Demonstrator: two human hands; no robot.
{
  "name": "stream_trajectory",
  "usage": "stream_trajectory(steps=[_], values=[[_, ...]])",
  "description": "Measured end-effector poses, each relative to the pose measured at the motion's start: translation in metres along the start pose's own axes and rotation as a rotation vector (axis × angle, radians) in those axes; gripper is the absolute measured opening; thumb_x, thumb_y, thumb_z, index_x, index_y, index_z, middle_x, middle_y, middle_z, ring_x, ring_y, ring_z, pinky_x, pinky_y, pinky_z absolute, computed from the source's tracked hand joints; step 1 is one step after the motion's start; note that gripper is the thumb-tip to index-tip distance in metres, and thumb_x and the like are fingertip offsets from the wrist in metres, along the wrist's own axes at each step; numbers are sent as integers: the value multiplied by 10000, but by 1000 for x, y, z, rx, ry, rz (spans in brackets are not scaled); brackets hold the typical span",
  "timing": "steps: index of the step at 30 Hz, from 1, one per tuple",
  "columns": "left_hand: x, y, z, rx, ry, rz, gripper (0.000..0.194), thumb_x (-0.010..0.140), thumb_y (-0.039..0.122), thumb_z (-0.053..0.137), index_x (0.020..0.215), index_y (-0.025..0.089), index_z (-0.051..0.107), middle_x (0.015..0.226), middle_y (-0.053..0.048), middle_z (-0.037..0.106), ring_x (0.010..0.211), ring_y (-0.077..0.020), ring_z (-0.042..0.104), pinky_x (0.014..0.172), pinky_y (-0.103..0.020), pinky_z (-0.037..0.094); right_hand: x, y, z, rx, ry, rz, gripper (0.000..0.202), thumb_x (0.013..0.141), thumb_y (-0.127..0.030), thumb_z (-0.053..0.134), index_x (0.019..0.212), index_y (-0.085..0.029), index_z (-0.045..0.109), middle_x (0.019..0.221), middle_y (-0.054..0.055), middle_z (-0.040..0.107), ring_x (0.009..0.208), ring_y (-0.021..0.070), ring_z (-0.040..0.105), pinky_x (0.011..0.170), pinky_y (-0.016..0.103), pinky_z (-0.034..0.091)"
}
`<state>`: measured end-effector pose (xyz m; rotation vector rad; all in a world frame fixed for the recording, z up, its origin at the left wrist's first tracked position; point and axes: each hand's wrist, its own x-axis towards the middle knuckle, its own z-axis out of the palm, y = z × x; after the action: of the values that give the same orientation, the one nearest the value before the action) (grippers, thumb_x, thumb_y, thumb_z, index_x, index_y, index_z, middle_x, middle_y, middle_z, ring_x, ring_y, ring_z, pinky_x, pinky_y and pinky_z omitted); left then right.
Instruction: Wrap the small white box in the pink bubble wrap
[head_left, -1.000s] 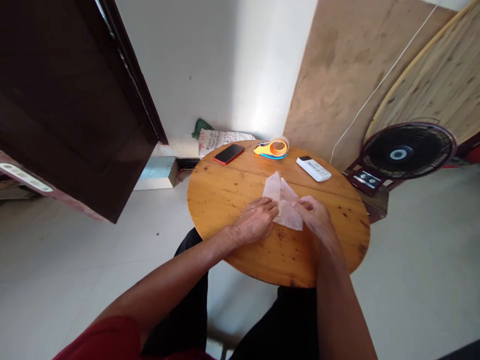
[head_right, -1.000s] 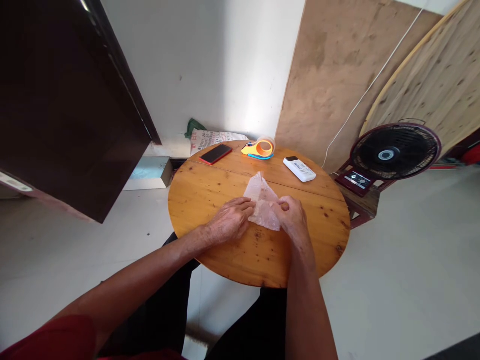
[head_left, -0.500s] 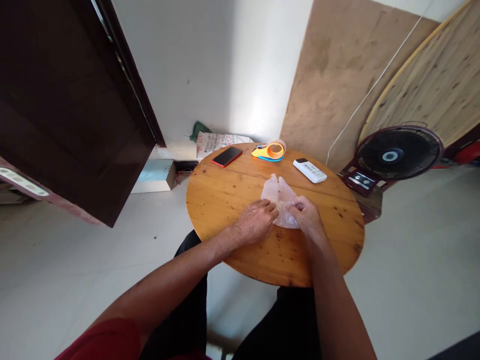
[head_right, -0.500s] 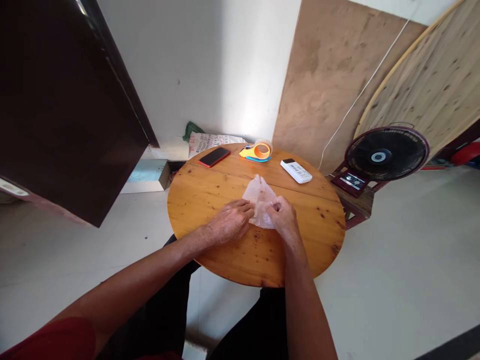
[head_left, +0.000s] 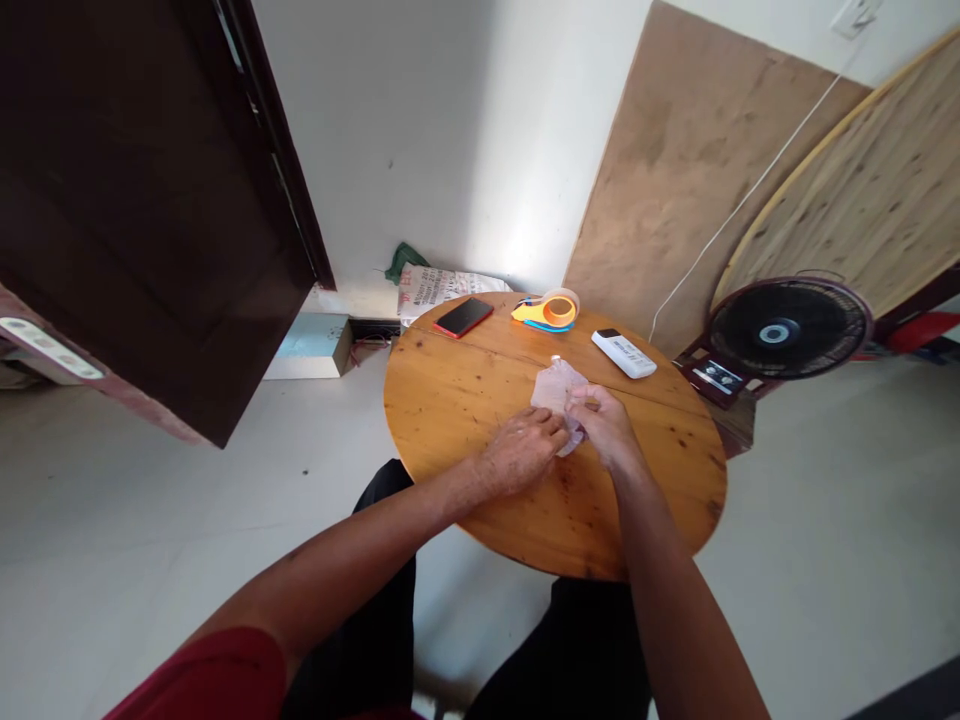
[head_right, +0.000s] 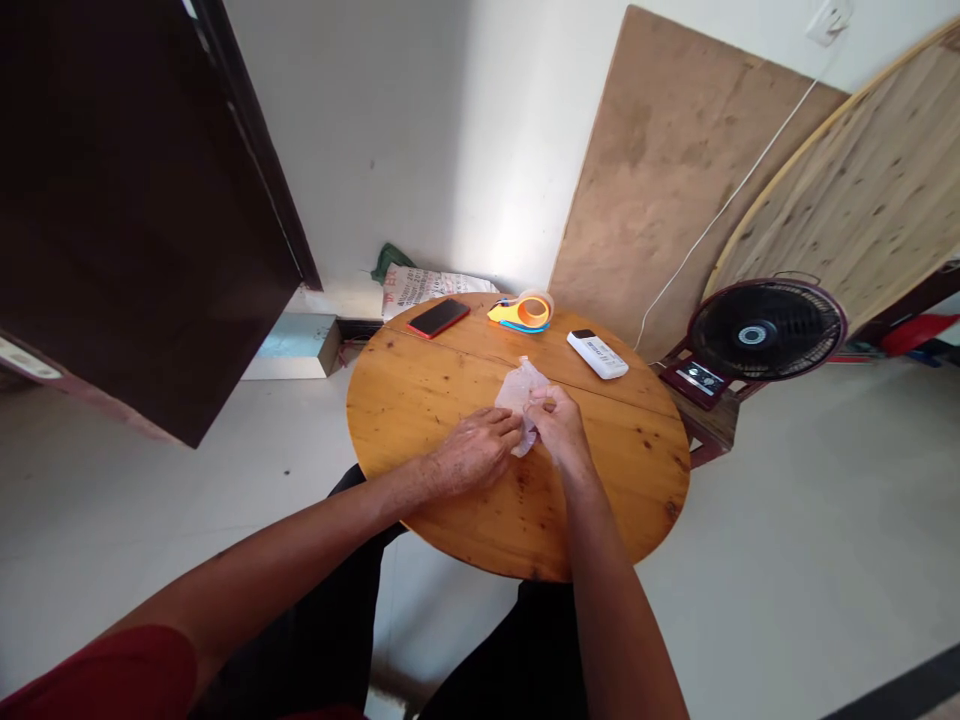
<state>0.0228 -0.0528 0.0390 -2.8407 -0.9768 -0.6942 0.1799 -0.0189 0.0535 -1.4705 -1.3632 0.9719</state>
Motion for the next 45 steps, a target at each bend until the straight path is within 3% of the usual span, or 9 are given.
stream_trajectory(steps=[4, 10, 17, 25, 29, 33, 36, 43, 45], values=[[-5, -3, 3, -78, 64, -10, 289, 820, 143, 479, 1090, 169, 580, 1115, -86, 580, 1102, -227, 471, 959, -369, 398, -1, -9, 2, -37, -21, 72, 371, 617, -301, 620, 959, -182, 539, 504, -62, 550, 400, 120, 495, 361, 220, 389], [-15, -9, 11, -164, 130, -152, 322, 762, 188, 536, 1075, 204, 609, 1123, -99, 501, 989, -236, 464, 866, -386, 406, -13, -13, -12, 26, -120, 103, 502, 699, -273, 589, 1187, -173, 526, 823, 38, 697, 562, 132, 614, 510, 251, 499], [-17, -14, 13, -383, 202, -131, 287, 806, 208, 491, 1020, 244, 679, 1058, -64, 527, 1005, -200, 499, 916, -359, 399, -25, -3, -20, 17, -332, -9, 686, 633, -322, 705, 1276, -222, 489, 1181, 98, 623, 770, 160, 625, 661, 298, 531], [-21, -19, 20, -476, 317, -135, 252, 827, 177, 451, 984, 190, 647, 1043, -58, 610, 996, -160, 553, 932, -333, 426, -20, 1, -13, -174, -303, -103, 614, 663, -315, 682, 1251, -228, 527, 1094, 62, 646, 743, 157, 612, 682, 297, 513], [-14, -15, 21, -567, 387, -302, 160, 798, 171, 478, 908, 164, 594, 906, -45, 619, 866, -145, 575, 822, -296, 472, -17, 3, -7, -378, -270, -207, 578, 686, -262, 652, 1251, -234, 532, 1047, 44, 655, 650, 132, 575, 608, 266, 479], [5, -12, 8, -592, 255, -576, 137, 758, 301, 595, 759, 164, 599, 808, -18, 585, 722, -134, 568, 668, -262, 473, -18, 0, -4, -530, -281, -277, 581, 721, -210, 586, 1294, -232, 491, 1053, 43, 651, 614, 114, 547, 588, 253, 449], [17, -13, 1, -583, 121, -680, 138, 730, 302, 624, 700, 169, 603, 741, 8, 567, 660, -115, 542, 617, -239, 446, -20, -1, -6, -505, -311, -274, 625, 716, -193, 568, 1328, -246, 454, 1082, 46, 647, 609, 113, 551, 585, 257, 450], [15, -15, 26, -568, 265, -574, 57, 734, 208, 601, 702, 169, 575, 768, -9, 549, 724, -120, 539, 663, -236, 461, -22, -3, -20, -214, -373, -151, 564, 711, -261, 575, 1268, -238, 495, 1121, 54, 659, 711, 143, 604, 626, 268, 479], [13, -14, 30, -508, 291, -533, 36, 716, 184, 603, 704, 174, 570, 766, -18, 547, 767, -143, 539, 714, -265, 472, -19, -6, -24, -169, -282, -148, 469, 732, -320, 569, 1185, -201, 543, 1037, 66, 681, 719, 155, 609, 616, 271, 472]])
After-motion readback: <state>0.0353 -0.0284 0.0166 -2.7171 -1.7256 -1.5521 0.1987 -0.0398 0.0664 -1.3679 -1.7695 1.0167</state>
